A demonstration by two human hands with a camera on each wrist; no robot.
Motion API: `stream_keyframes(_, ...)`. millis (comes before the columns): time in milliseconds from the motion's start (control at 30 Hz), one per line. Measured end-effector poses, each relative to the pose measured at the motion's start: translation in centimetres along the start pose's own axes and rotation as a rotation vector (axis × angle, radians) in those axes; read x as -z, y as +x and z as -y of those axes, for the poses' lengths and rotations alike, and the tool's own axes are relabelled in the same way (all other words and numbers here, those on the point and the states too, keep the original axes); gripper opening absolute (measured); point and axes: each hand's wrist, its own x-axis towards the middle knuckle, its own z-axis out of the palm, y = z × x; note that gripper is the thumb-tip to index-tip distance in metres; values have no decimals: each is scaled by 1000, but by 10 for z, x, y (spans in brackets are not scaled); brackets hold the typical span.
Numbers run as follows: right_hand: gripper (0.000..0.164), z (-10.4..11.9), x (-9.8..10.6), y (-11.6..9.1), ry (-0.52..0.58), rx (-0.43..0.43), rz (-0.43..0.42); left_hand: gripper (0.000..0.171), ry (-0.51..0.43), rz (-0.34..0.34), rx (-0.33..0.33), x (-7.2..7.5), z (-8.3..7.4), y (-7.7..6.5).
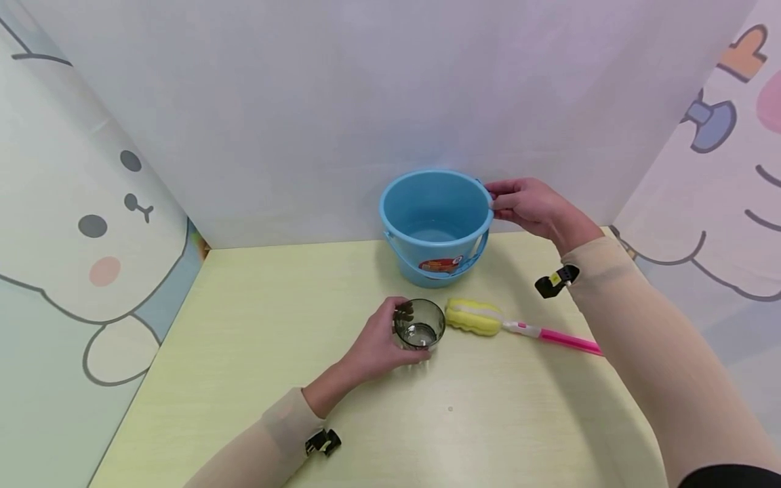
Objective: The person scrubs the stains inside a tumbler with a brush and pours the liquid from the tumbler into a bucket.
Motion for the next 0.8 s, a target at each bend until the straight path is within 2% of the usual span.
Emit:
stream_keyframes(567, 58, 0, -1, 1, 4, 9, 15, 97, -28, 1, -2, -2, 4, -2)
stream_keyframes(800, 56, 0, -2, 0, 11, 17, 23, 107, -41, 14, 18, 2, 1, -6)
